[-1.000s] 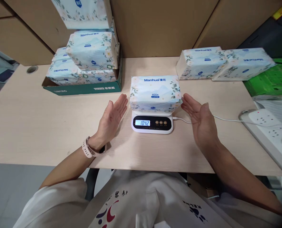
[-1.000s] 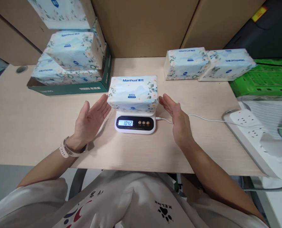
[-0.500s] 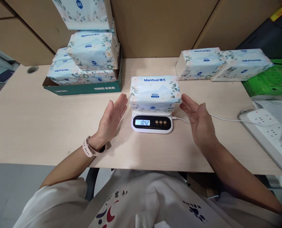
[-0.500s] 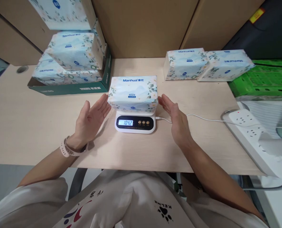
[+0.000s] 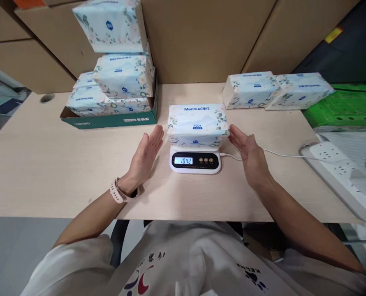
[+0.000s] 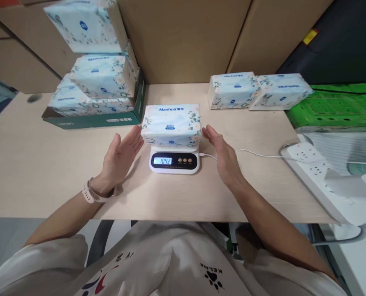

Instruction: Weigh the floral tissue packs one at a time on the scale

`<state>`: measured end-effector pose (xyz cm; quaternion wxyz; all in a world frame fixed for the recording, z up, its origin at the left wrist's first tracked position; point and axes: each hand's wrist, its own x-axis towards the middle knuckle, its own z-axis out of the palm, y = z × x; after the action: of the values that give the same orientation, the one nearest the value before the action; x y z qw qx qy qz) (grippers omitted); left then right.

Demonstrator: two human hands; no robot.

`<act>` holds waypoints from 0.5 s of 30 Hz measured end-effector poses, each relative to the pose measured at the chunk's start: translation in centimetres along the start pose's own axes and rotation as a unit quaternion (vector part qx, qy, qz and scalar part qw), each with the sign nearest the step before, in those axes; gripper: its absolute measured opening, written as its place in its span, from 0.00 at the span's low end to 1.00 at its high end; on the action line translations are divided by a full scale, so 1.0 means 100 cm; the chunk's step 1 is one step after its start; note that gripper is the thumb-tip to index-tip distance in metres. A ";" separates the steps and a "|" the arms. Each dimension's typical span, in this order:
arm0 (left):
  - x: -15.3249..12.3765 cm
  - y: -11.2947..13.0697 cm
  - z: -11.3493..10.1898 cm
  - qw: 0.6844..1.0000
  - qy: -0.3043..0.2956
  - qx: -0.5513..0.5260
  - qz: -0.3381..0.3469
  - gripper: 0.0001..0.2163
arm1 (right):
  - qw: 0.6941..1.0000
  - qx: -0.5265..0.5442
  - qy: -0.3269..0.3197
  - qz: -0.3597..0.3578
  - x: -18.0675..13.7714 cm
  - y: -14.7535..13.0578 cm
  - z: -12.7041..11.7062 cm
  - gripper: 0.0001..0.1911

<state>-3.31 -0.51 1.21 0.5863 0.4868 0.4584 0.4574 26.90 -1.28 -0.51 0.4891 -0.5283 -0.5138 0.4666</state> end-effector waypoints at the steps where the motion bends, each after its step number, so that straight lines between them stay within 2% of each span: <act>1: 0.001 -0.001 -0.001 1.000 -0.001 0.009 0.002 0.42 | 1.000 -0.006 -0.002 0.005 0.001 0.001 0.000 0.41; 4: 0.004 -0.004 -0.003 0.999 -0.003 0.029 0.021 0.40 | 0.999 -0.022 -0.025 0.011 0.006 0.003 0.006 0.41; 9: 0.006 0.008 0.014 0.988 -0.093 0.074 0.098 0.34 | 0.993 -0.018 -0.106 -0.042 0.006 -0.008 0.022 0.39; 12: 0.009 0.028 0.030 0.975 -0.119 0.104 0.155 0.34 | 0.995 -0.006 -0.084 -0.053 0.003 -0.019 0.022 0.38; 15: 0.027 0.051 0.052 0.963 -0.145 0.108 0.201 0.35 | 0.996 0.011 -0.002 -0.091 0.019 -0.028 0.008 0.37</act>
<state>1.79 1.94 6.51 0.4860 0.6905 0.3082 0.4382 25.95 0.64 2.19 0.5338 -0.4731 -0.5556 0.4272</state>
